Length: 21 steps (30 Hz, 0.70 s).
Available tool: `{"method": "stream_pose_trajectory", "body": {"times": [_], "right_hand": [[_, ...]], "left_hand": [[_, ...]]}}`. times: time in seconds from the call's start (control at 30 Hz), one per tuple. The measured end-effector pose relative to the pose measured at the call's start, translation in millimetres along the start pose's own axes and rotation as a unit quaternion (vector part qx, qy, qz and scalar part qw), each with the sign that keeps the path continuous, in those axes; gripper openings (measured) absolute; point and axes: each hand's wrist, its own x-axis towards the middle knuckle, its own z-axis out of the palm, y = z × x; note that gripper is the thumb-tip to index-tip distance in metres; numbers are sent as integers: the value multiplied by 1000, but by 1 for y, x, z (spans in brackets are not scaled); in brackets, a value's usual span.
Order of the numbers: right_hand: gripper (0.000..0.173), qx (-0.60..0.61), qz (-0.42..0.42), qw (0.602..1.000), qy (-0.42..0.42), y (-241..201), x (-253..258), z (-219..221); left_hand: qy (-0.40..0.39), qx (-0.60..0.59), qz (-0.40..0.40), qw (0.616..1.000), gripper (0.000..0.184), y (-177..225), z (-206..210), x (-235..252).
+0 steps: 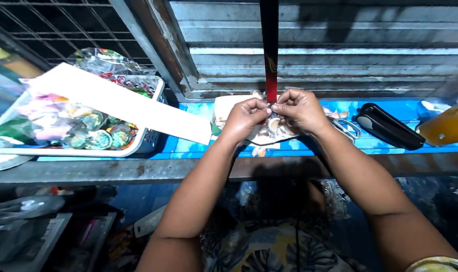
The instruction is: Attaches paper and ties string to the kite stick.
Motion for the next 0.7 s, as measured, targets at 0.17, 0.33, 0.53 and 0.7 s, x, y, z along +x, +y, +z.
{"method": "stream_pose_trajectory", "body": {"times": [0.17, 0.33, 0.53, 0.7], "right_hand": [[16, -17, -6, 1000, 1, 2, 0, 0], [17, -21, -6, 1000, -2, 3, 1, 0], [10, -2, -35, 999, 9, 1, 2, -2], [10, -124, -151, 977, 88, -5, 6, -27]], "left_hand": [[9, 15, 7, 1000, 8, 0, 0, 0], [5, 10, -15, 1000, 10, 3, 0, -1], [9, -4, -19, 1000, 13, 3, -1, 0], [16, -15, -25, 999, 13, 4, 0, 1]]}}
